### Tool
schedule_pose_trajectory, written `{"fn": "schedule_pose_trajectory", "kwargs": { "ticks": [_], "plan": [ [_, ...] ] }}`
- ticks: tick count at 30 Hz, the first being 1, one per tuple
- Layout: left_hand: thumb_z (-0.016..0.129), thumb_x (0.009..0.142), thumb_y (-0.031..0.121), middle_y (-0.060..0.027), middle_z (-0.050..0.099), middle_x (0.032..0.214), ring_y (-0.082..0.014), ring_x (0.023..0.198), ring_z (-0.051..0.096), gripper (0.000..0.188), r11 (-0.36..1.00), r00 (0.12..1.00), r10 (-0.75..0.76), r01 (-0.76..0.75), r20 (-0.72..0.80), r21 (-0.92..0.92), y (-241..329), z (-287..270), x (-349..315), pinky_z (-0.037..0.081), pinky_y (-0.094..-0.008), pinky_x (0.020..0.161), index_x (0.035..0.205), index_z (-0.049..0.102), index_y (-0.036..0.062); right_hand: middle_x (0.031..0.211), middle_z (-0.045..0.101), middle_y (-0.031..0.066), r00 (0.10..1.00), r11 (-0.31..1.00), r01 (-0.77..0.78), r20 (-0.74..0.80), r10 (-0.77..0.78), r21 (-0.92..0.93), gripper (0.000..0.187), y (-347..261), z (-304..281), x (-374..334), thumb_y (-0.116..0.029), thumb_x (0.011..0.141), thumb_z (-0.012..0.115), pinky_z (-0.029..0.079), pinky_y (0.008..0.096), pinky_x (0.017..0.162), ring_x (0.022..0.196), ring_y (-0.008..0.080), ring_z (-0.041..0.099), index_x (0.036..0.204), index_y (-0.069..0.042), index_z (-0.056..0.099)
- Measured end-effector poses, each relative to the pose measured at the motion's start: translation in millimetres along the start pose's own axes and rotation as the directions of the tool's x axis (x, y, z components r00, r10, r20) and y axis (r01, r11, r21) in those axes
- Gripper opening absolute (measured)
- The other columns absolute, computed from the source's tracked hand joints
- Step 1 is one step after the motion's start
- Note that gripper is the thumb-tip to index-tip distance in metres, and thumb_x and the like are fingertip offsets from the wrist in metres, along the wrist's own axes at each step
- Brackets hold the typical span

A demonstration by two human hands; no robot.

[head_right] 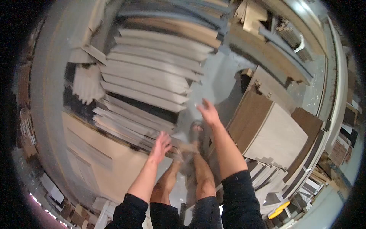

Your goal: The person is assembling a furniture panel by applying glue and using a nail gun to attach decorative wooden strips.

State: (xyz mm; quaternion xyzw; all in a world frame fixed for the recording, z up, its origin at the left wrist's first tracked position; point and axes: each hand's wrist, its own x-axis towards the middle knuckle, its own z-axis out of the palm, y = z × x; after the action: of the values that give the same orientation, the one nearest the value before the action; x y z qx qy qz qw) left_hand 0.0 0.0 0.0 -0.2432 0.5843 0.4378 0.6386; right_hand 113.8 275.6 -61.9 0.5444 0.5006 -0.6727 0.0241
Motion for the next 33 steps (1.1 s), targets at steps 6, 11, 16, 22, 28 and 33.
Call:
{"fn": "schedule_pose_trajectory", "kwargs": {
  "ticks": [6, 11, 16, 22, 28, 33],
  "plan": [
    [0.048, 0.095, 0.070, -0.0194, 0.013, 0.166, -0.0348, 0.154, 0.014, 0.099, 0.966, 0.990, 0.137, -0.137, -0.016, -0.220, 29.8, 50.7, 128.2, 0.019, -0.0543, 0.121, 0.161, 0.007, 0.0090, 0.150, 0.046, 0.0214, 0.995, 0.993, -0.097, 0.014, 0.096, 0.061, 0.081, 39.4, 6.6, 75.1, -0.053, 0.091, 0.065, 0.036, 0.0380, 0.114, 0.138, 0.0308, 0.046, 0.146, 0.002, 0.045],
    [0.055, 0.089, 0.072, -0.0125, 0.015, 0.165, -0.0296, 0.152, 0.017, 0.104, 0.895, 0.962, 0.263, -0.273, -0.076, -0.352, 46.4, 49.9, 169.4, 0.018, -0.0536, 0.120, 0.161, 0.011, 0.0103, 0.151, 0.040, 0.0208, 0.998, 0.986, -0.061, -0.012, 0.060, -0.152, 0.077, 59.9, 48.0, 83.1, -0.054, 0.089, 0.065, 0.038, 0.0396, 0.111, 0.137, 0.0342, 0.045, 0.142, 0.001, 0.051],
    [0.057, 0.090, 0.069, -0.0099, 0.025, 0.161, -0.0269, 0.148, 0.023, 0.097, 0.877, 0.952, 0.262, -0.303, -0.157, -0.372, 46.2, 60.7, 172.6, 0.018, -0.0509, 0.121, 0.158, 0.021, 0.0099, 0.145, 0.046, 0.0240, 0.993, 0.901, 0.106, 0.089, -0.075, -0.421, 0.074, 46.3, 38.4, 77.8, -0.057, 0.086, 0.066, 0.040, 0.0424, 0.109, 0.131, 0.0395, 0.047, 0.133, 0.000, 0.061],
    [0.052, 0.095, 0.066, -0.0110, 0.037, 0.157, -0.0268, 0.145, 0.032, 0.087, 0.890, 0.969, 0.175, -0.232, -0.176, -0.392, 24.9, 37.0, 152.0, 0.020, -0.0457, 0.120, 0.156, 0.029, 0.0078, 0.130, 0.057, 0.0267, 0.956, 0.746, 0.157, 0.289, 0.050, -0.647, 0.076, 33.1, 41.6, 62.7, -0.062, 0.083, 0.063, 0.042, 0.0456, 0.106, 0.125, 0.0416, 0.051, 0.130, -0.003, 0.065],
    [0.048, 0.094, 0.071, -0.0112, 0.029, 0.161, -0.0277, 0.148, 0.026, 0.093, 0.849, 0.950, 0.278, -0.312, -0.141, -0.427, 29.5, 27.3, 148.7, 0.017, -0.0476, 0.121, 0.158, 0.024, 0.0080, 0.135, 0.056, 0.0265, 0.901, 0.600, 0.346, 0.435, 0.003, -0.721, 0.084, -24.1, 96.2, 73.8, -0.061, 0.084, 0.060, 0.040, 0.0447, 0.110, 0.129, 0.0420, 0.050, 0.145, -0.005, 0.050],
    [0.043, 0.093, 0.074, -0.0119, 0.018, 0.165, -0.0300, 0.151, 0.018, 0.097, 0.774, 0.948, 0.263, -0.317, -0.178, -0.547, 36.3, 41.1, 149.7, 0.014, -0.0467, 0.123, 0.160, 0.016, 0.0086, 0.149, 0.044, 0.0285, 0.896, 0.721, 0.333, 0.442, -0.042, -0.608, 0.084, -5.3, 119.8, 96.2, -0.059, 0.090, 0.056, 0.033, 0.0444, 0.116, 0.140, 0.0434, 0.040, 0.151, -0.003, 0.041]
  ]
}}
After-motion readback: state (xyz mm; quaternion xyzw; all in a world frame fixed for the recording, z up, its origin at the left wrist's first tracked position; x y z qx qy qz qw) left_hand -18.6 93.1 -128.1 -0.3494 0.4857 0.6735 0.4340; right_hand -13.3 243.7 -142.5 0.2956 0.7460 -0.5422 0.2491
